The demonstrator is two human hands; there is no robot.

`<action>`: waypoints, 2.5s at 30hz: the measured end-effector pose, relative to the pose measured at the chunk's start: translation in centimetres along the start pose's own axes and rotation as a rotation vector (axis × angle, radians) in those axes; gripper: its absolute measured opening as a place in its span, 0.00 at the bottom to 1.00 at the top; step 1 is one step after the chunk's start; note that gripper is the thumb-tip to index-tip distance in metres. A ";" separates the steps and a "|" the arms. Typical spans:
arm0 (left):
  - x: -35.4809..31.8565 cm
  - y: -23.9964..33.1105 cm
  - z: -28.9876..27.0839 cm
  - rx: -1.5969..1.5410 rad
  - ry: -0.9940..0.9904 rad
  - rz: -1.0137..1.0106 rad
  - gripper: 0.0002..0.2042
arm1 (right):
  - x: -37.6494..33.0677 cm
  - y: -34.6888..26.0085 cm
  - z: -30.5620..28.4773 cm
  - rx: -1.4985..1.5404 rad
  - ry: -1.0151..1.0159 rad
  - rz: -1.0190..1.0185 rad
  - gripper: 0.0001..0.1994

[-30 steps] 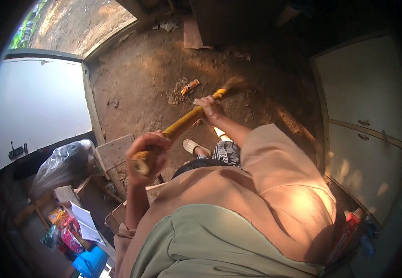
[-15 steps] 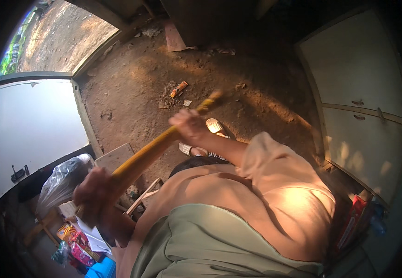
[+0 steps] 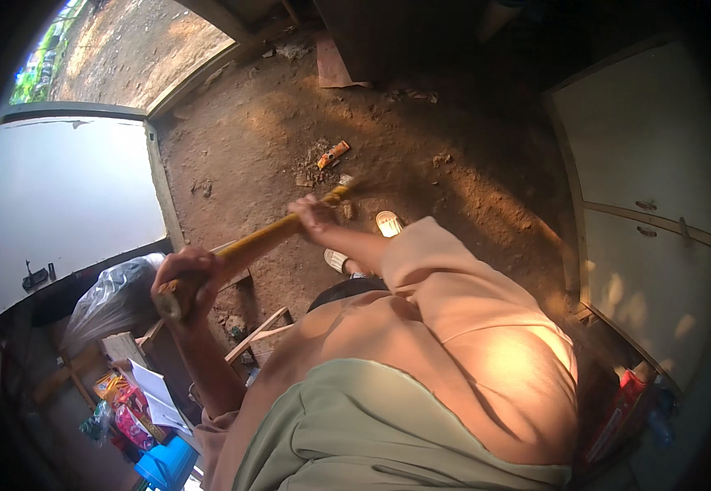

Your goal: The person sweeps a dirt floor using a broom, moves a wooden stool, and then writes in a notebook on a counter.

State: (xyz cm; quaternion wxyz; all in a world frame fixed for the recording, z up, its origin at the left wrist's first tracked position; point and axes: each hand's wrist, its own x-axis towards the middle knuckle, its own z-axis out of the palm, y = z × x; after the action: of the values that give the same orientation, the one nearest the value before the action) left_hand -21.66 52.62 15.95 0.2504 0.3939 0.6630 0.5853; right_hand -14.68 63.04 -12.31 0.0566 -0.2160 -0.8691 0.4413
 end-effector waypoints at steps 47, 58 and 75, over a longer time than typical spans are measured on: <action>-7.2 7.5 -2.6 0.012 0.483 0.338 0.35 | -3.9 -11.2 -6.1 -0.037 -0.072 -0.308 0.10; -9.8 5.4 -1.2 0.072 0.486 0.042 0.29 | 3.7 3.7 -21.7 0.189 0.576 0.265 0.29; -19.1 4.6 -1.1 0.090 0.915 -0.190 0.15 | 23.9 15.7 -28.9 0.512 0.385 0.637 0.35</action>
State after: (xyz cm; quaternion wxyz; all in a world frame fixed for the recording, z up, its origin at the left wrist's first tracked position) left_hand -10.74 36.42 18.14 -0.0323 0.0434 0.7630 0.6441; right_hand -22.76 102.74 -9.48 0.1303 -0.5300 -0.5957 0.5893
